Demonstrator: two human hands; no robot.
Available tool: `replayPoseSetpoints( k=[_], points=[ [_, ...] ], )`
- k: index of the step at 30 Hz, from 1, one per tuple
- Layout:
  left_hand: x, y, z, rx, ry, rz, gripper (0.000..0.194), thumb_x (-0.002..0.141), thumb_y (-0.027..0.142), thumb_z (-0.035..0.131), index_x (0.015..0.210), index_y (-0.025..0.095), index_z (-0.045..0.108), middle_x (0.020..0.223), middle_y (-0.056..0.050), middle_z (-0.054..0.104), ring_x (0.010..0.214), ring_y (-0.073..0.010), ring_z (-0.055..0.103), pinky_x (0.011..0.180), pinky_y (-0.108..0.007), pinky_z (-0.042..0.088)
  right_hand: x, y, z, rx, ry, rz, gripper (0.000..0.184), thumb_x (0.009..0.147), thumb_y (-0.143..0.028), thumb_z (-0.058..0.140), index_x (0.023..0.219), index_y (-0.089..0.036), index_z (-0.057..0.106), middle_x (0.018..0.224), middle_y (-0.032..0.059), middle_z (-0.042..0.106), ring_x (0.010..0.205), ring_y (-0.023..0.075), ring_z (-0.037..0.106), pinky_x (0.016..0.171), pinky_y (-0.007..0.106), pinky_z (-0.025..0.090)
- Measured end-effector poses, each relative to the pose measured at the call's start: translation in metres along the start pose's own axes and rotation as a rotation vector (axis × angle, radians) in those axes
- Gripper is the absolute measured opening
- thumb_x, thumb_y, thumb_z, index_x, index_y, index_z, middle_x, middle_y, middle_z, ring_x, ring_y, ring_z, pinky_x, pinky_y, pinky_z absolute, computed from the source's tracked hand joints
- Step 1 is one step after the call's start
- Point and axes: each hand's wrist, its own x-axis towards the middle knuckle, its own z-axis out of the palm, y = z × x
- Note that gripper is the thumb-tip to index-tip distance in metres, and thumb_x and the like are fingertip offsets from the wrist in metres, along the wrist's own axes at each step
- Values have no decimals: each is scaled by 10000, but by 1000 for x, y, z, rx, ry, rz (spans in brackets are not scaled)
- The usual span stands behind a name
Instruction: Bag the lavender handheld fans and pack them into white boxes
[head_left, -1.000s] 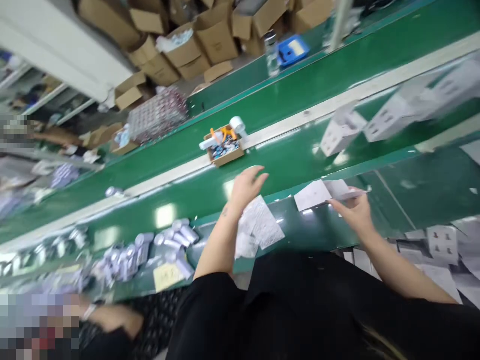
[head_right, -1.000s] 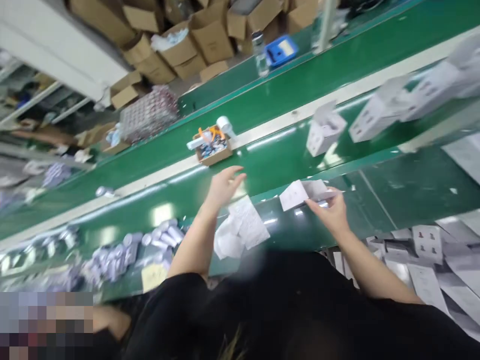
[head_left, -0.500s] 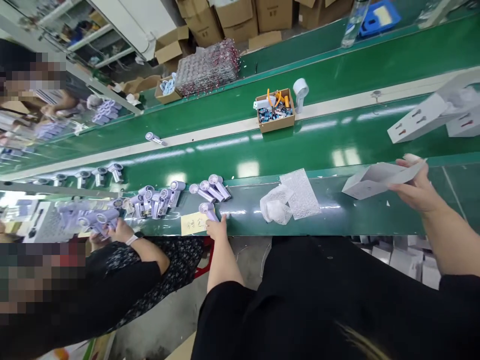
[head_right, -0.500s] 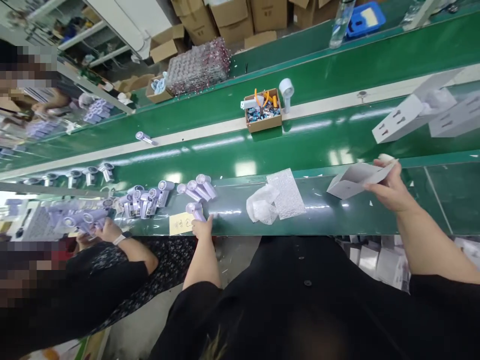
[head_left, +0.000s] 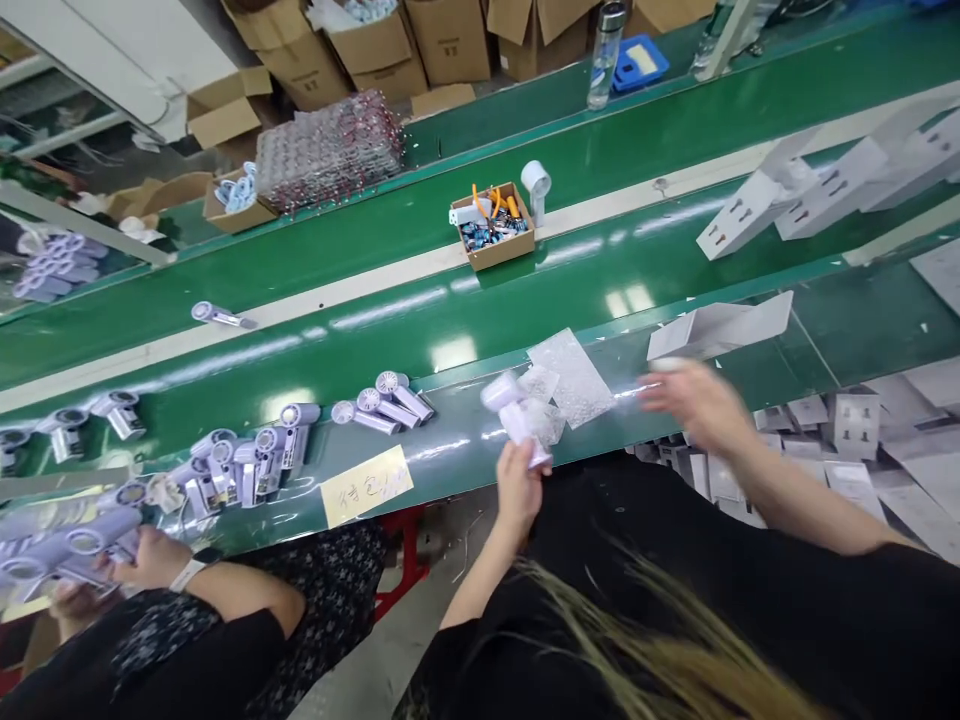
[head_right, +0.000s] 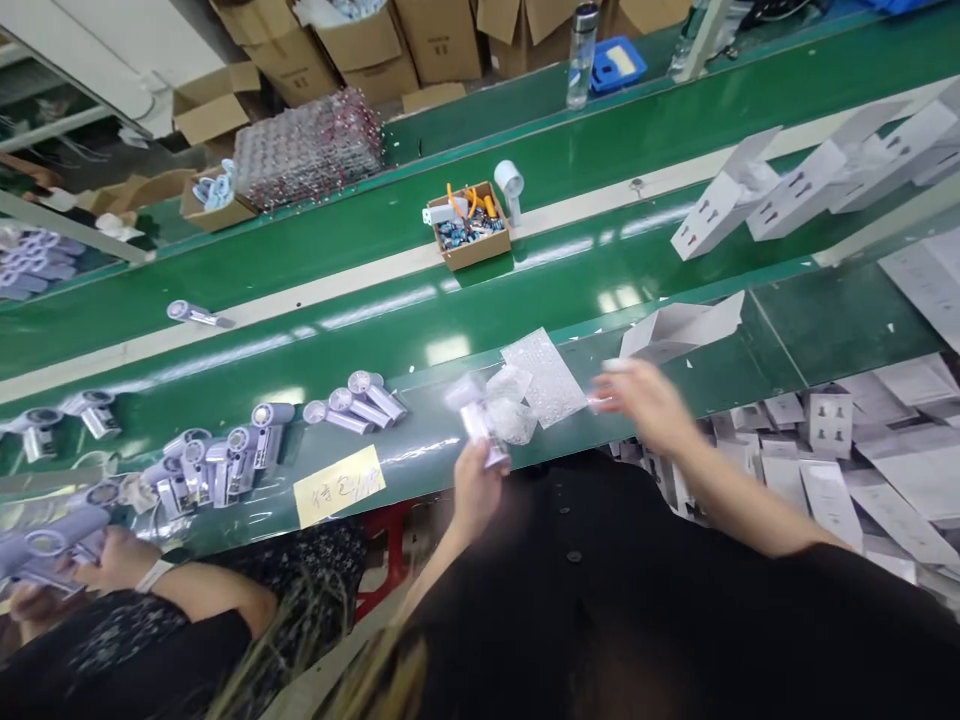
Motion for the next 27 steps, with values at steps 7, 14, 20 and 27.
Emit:
replayPoseSetpoints(
  k=[7,14,20,27],
  points=[
    [48,3,30,1014,-48,252,335,867,443,467,884,151,632,887,-102,615,862,-217,592,758,-345,470,30,28,76,911,2,488,288,766,-413,657,901,-210,503,791,20,640,650,152,630,577,298,554],
    [76,2,13,1394,81,148,158,819,217,507,862,160,647,868,-101,643,820,-222,608,738,-324,434,37,38,14,701,-318,552,349,720,-292,716,980,-194,505,805,30,650,678,152,641,562,263,548],
    [43,15,38,603,155,140,188,752,357,605,744,169,604,628,21,565,574,-106,507,577,-218,389,23,13,12,763,-626,491,712,624,-173,778,1237,-203,417,981,52,638,843,187,664,654,273,567],
    [28,23,55,496,32,137,238,699,392,667,753,161,656,604,26,567,533,-95,470,538,-220,370,15,-3,16,626,-838,581,856,622,-186,782,1345,-232,328,936,41,637,760,193,676,593,285,567]
  ],
)
